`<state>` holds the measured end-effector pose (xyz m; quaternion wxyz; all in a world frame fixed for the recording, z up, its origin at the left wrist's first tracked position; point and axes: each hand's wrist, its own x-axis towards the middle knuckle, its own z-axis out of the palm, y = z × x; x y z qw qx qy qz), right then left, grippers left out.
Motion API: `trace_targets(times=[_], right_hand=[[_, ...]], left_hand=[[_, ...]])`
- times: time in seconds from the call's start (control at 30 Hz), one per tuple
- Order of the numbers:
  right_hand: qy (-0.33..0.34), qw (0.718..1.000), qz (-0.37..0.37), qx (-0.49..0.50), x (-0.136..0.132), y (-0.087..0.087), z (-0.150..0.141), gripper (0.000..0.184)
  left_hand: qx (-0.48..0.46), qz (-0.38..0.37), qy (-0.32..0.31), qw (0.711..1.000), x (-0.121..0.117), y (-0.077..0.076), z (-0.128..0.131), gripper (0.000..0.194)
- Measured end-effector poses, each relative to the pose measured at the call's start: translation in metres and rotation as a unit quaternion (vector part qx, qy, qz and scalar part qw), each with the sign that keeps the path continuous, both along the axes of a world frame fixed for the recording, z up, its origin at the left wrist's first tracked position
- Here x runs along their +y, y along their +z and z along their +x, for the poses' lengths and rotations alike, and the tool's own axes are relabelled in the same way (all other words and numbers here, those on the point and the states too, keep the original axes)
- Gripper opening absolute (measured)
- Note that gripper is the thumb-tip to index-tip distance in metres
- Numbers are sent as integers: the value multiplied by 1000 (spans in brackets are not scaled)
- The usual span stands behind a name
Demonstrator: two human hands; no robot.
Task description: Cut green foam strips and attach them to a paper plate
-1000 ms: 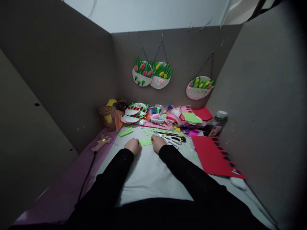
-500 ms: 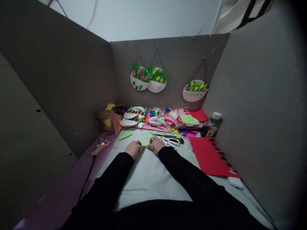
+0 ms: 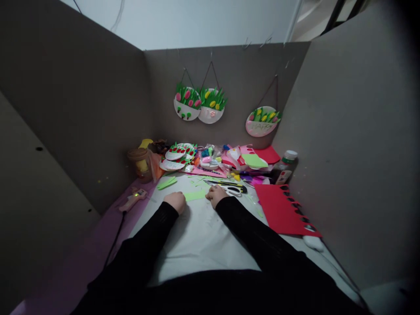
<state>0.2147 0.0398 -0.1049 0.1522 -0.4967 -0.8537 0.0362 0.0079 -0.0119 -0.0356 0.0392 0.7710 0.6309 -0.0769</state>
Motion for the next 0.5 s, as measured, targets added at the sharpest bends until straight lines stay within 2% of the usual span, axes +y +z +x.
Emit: trace_targets(times=[0.07,0.13,0.2,0.27,0.4,0.5], right_hand=[[-29,999,12,27,2,3,3,26],[-99,992,41,69,6,8,11,34],[-180,975,66,110,11,15,26,38],[-232,961,67,132,16,20,45,39],[-269,956,23,115,20,26,81,37],[-274,959,8,79,20,29,87,32]], left_hand=[[1,-28,25,999,12,6,1,25],[-24,0,42,999,22,4,2,29],[-75,59,44,994,28,-5,5,30],[-129,117,13,985,30,-18,8,27],[-164,106,-47,980,32,-43,10,19],[-173,97,-54,979,36,-51,6,19]])
